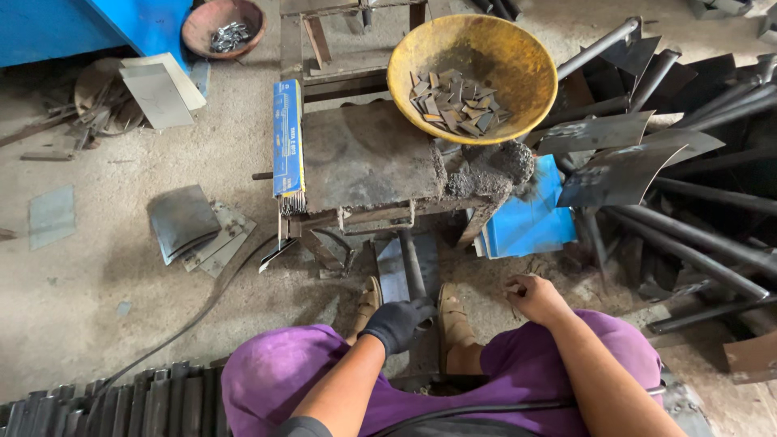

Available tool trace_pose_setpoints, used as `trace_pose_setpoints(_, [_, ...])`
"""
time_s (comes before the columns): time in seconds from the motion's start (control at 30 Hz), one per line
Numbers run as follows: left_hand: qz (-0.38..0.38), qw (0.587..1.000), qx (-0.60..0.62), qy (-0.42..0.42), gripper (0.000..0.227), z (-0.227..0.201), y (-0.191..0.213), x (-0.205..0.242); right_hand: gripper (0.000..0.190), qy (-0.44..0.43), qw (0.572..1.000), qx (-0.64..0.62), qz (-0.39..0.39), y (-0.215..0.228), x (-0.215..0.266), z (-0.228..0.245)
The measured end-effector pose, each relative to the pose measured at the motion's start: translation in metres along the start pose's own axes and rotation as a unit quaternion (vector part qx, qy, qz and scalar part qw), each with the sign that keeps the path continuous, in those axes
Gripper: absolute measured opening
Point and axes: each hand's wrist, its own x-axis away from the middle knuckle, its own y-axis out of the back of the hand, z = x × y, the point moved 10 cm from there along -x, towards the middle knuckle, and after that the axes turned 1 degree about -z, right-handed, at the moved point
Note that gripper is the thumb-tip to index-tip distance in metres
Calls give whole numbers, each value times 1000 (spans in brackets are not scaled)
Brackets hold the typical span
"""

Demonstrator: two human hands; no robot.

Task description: The person welds a metal pipe to a flat metal sheet using a welding torch. They position the pipe, apply the weld, and rotate the assembly to continue welding along the seam.

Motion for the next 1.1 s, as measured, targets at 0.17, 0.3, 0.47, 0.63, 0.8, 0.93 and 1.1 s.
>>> trace_pose_setpoints(0.17, [-14, 1000, -10, 3, 47, 8, -10, -4, 37, -27, 999, -10, 29, 2, 1, 26])
trace_pose_setpoints(0.3, [-69, 997, 10, -39, 42, 3, -3, -3, 39, 22, 999, -14, 20, 8, 5, 39])
trace_pose_setpoints(0.47, [-24, 999, -23, 4, 56, 14, -19, -8, 38, -39, 998, 12, 41, -2, 2, 10])
trace_pose_setpoints(0.63, [28, 990, -94, 101, 81, 44, -22, -14, 37, -3, 1000, 9, 22, -4, -1, 4])
trace_pose_setpoints(0.8, [-93, 966, -35, 240, 118, 87, 51, 18, 38, -23, 999, 7, 36, -11, -4, -9])
trace_pose_setpoints(0.93, [-144, 957, -15, 251, 123, 84, 76, 34, 39, -27, 999, 23, 33, -12, -5, -10])
trace_pose_setpoints(1.1, [110, 981, -72, 141, 89, 56, -1, 1, 39, -32, 998, 39, 39, -15, -7, -12])
